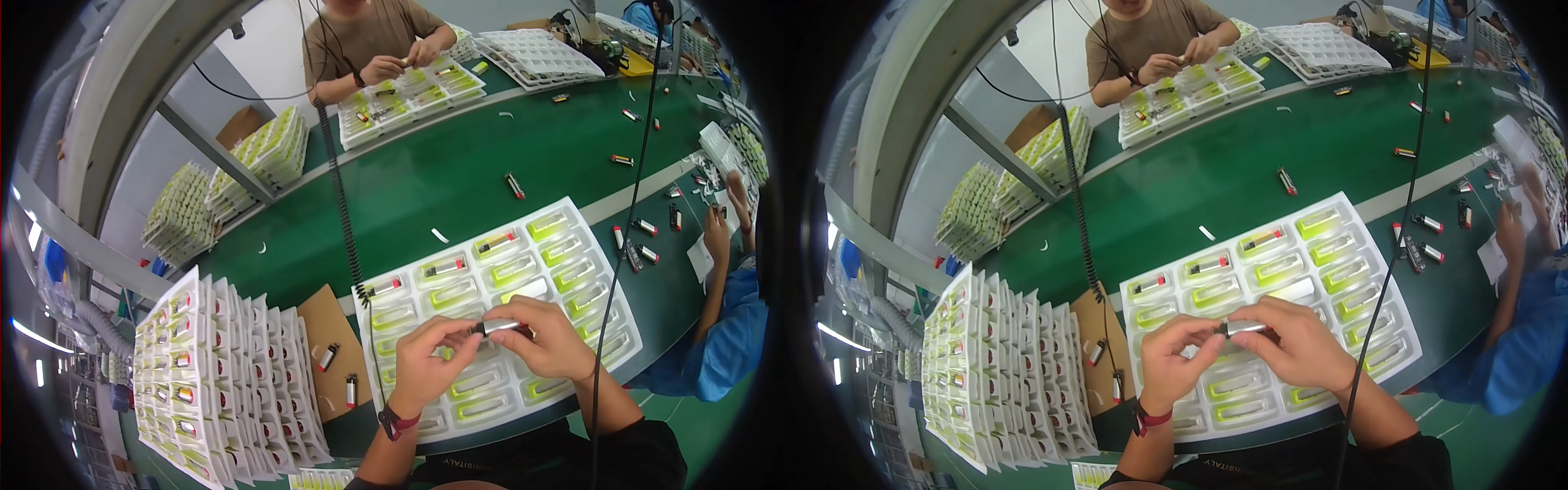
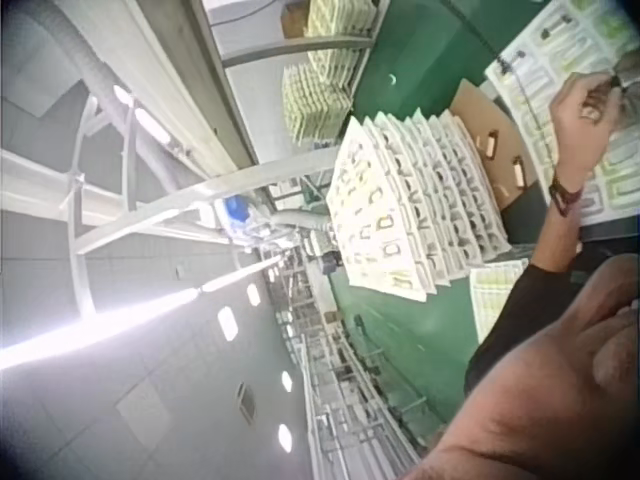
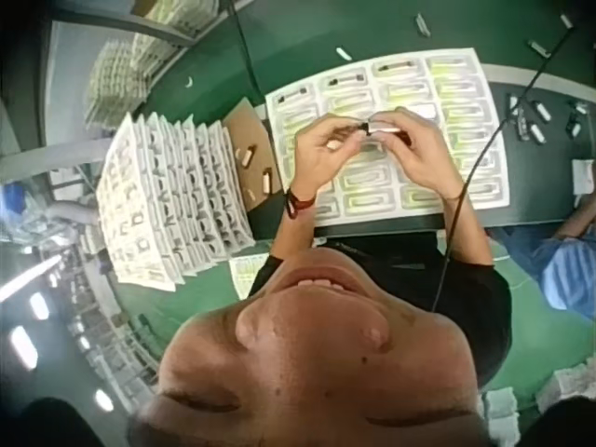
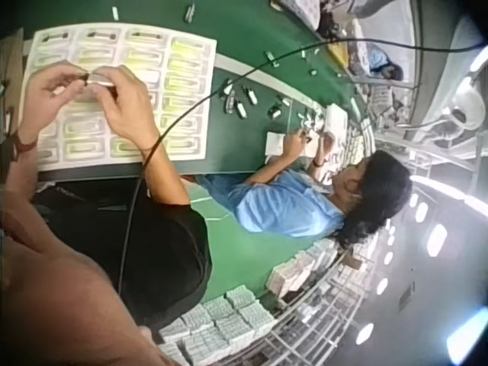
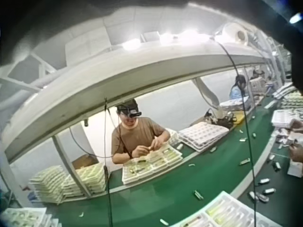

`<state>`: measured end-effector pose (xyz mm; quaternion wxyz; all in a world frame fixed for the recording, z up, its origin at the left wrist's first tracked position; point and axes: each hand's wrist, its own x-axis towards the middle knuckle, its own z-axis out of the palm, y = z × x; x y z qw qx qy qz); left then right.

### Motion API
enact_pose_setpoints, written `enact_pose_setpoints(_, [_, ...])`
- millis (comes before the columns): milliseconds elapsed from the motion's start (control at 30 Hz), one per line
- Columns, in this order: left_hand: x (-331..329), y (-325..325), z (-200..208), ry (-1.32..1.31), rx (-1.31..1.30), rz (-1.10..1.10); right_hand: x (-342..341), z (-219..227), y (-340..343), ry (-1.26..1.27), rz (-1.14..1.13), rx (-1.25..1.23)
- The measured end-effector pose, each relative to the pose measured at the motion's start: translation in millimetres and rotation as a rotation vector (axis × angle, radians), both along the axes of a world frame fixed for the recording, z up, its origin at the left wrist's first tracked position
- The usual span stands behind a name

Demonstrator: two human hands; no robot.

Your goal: Assembling small electronic components into plastic housings on a production line.

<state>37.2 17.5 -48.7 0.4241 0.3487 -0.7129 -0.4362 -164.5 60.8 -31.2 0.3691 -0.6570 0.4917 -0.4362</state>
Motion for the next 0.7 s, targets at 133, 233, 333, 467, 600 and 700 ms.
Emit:
enact_pose_setpoints(133, [3.9, 1.2, -4.0, 0.001, -0.032, -0.02, -0.6, -5.2, 4.2, -0.074, 0.03, -0.029])
enact_pose_setpoints(233, [-0.2, 3.9, -3.0, -0.063, -0.076, 0.033, -0.7, -9.2, 9.3, -0.155, -0.04, -0.007])
enact_pose_setpoints(333, [-10.8, 1.9, -12.7, -0.04, -0.087, 0.088, -6.4, -28.2, 10.5, -0.285, -0.028, -0.056])
enact_pose_setpoints(467, [-26.1, 3.0, -6.2, 0.151, 0.102, 0.075, -24.0, -29.4, 20.1, -0.518, 0.089, 0.079])
enact_pose_setpoints(600, [-44.2, 4.3, 7.4, 0.238, 0.105, 0.007, -37.8, -27.7, 22.4, -0.457, 0.095, -0.044])
enact_pose_setpoints(700, [-61.3, 10.1, 5.6, 0.317, 0.092, -0.02, -46.5, -33.0, 27.3, -0.513, 0.046, -0.137])
